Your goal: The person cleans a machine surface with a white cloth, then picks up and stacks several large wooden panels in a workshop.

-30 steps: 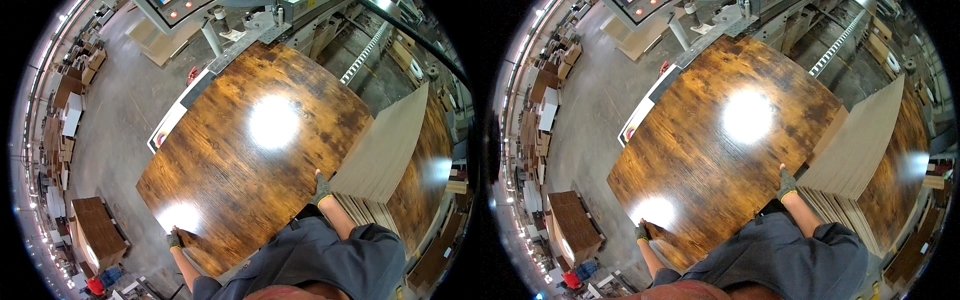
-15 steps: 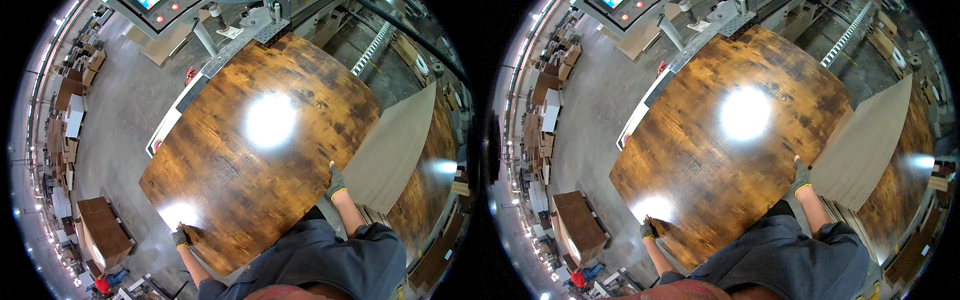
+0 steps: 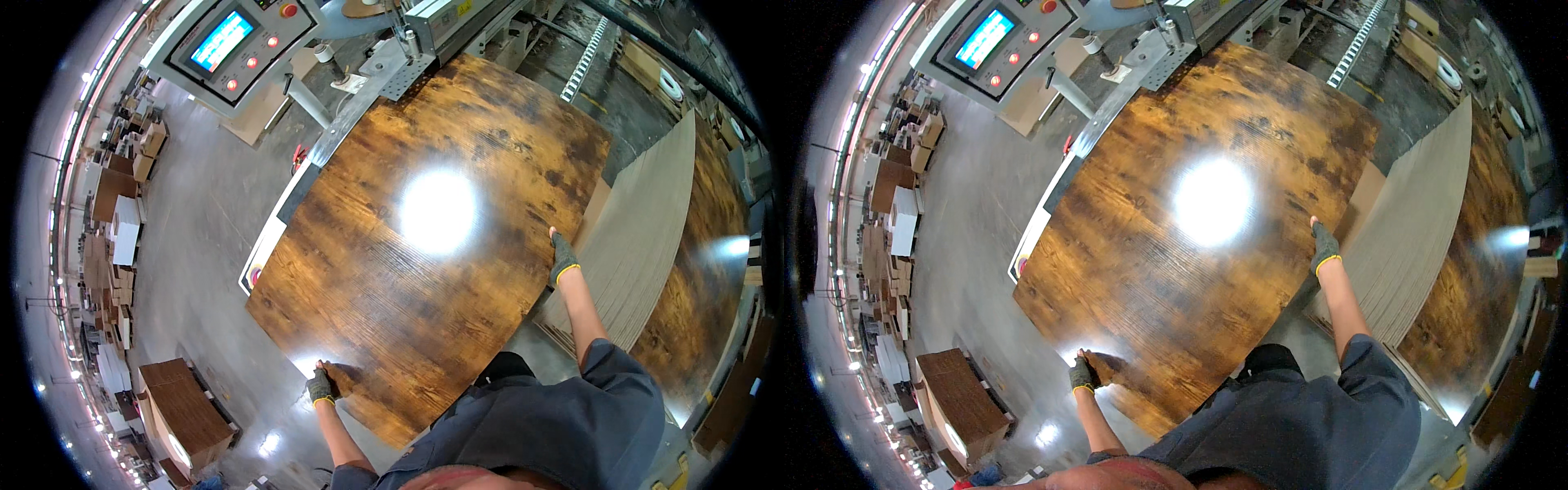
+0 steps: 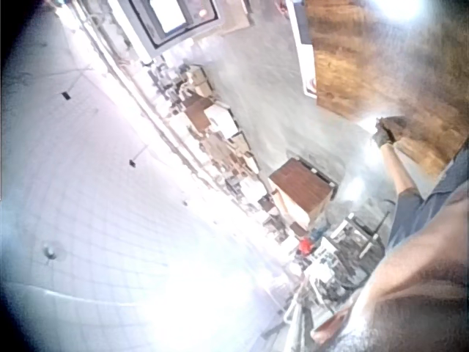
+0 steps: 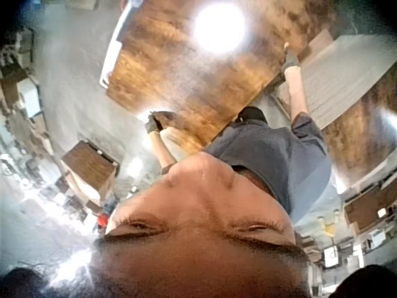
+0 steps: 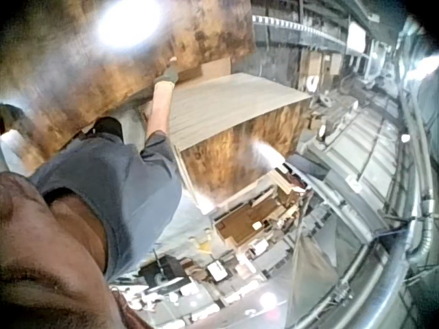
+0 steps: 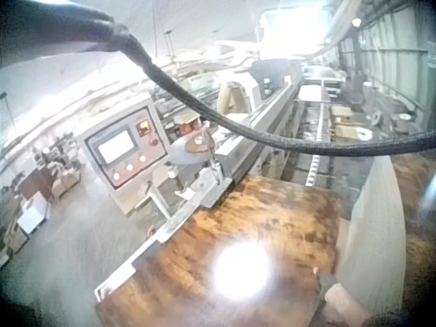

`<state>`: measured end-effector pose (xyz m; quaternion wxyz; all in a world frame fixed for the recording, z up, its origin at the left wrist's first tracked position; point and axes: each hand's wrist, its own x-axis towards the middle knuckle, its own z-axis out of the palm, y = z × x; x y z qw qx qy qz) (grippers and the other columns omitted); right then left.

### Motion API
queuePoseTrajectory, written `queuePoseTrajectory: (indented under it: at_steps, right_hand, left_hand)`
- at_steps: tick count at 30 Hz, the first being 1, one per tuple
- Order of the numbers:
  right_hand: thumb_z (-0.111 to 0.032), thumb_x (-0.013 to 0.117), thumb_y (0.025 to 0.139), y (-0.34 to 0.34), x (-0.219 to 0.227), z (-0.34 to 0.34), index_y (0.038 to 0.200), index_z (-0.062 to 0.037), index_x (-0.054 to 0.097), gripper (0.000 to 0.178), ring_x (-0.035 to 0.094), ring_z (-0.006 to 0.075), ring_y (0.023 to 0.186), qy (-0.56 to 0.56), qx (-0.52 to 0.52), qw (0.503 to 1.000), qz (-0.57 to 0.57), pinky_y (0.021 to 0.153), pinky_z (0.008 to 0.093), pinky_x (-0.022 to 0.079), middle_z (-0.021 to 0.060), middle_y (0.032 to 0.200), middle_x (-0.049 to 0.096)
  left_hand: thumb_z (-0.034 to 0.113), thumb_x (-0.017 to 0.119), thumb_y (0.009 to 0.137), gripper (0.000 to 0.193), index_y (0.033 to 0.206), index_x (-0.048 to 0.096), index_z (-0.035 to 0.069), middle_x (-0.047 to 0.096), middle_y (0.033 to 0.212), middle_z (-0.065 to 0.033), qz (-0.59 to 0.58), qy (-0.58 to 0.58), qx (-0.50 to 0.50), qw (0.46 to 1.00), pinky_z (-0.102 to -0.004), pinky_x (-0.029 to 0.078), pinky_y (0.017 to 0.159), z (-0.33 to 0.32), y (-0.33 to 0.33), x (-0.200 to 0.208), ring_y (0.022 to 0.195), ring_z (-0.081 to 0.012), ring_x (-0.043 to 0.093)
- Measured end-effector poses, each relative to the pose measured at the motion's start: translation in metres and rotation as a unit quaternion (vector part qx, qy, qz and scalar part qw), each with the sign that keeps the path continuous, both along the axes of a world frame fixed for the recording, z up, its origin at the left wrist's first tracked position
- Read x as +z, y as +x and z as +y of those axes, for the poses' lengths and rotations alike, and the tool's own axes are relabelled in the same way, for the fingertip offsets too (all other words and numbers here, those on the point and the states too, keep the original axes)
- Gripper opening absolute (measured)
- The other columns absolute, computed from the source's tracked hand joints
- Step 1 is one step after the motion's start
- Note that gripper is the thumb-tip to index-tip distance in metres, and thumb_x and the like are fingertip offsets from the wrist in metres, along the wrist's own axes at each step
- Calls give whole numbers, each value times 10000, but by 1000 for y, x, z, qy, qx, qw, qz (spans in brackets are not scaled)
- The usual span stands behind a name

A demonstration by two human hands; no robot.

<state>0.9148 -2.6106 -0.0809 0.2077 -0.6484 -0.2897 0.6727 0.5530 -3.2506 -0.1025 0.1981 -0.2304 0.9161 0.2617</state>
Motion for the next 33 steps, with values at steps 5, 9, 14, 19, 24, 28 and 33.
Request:
queuePoseTrajectory:
  at_steps: [5, 9, 14, 19, 24, 28, 33]
  right_hand:
    - [-562, 709, 794, -20, 2, -7, 1467, -92, 398, 877, 169, 311, 1461, 43, -13, 998, 46, 1156, 524, 143, 129, 1572, 272]
    - [-598, 691, 790, 2, -10, -9, 1486, -102, 364, 916, 139, 327, 1472, 94, -1, 995, 41, 1151, 547, 139, 131, 1588, 234]
    - [-618, 677, 797, -35, 17, -29, 1450, -65, 423, 892, 282, 321, 1422, 87, 41, 995, 42, 1130, 539, 214, 179, 1547, 309]
    - [-731, 600, 797, 0, 1, -85, 1227, 103, 580, 939, 584, 245, 961, 262, -4, 959, -106, 805, 363, 501, 175, 1081, 640]
    - [-701, 619, 808, -2, -30, -235, 898, -73, 613, 635, 414, 151, 509, 227, -83, 970, -42, 451, 321, 354, 7, 620, 450]
    - [-699, 640, 792, 5, -61, -352, 684, -204, 442, 544, 299, 130, 423, -48, -127, 971, 195, 414, 321, 283, -52, 526, 298]
    - [-578, 651, 856, 5, -30, -464, 907, -169, 559, 422, 505, 182, 648, -184, -79, 960, 193, 582, 341, 428, -7, 683, 471]
  left_hand:
    - [634, 680, 787, 527, 794, 638, 108, 552, 628, -46, -2, 161, 74, 984, -369, 470, 501, -51, -8, -34, 516, -209, 534]
    - [581, 660, 831, 462, 726, 601, 135, 528, 586, -43, -61, 268, 22, 961, -348, 401, 482, 1, 4, 13, 526, -223, 525]
    - [489, 606, 878, 523, 899, 671, -30, 677, 805, -121, 10, 257, -80, 963, -413, 471, 648, -72, -15, -19, 705, -272, 595]
    - [352, 564, 923, 342, 978, 674, 33, 616, 799, -62, -17, 357, -149, 922, -337, 442, 577, -15, -11, -3, 675, -194, 537]
    - [285, 536, 946, 376, 840, 629, -64, 636, 711, -155, 17, 236, -212, 948, -416, 471, 582, -21, -36, -28, 648, -260, 587]
    - [279, 562, 945, 378, 815, 628, -71, 637, 688, -152, 147, 174, -457, 859, -407, 448, 584, -22, -73, -70, 644, -255, 586]
    - [244, 542, 943, 333, 927, 624, -78, 671, 845, -201, 48, 274, -307, 910, -406, 481, 638, 50, -22, -14, 687, -299, 610]
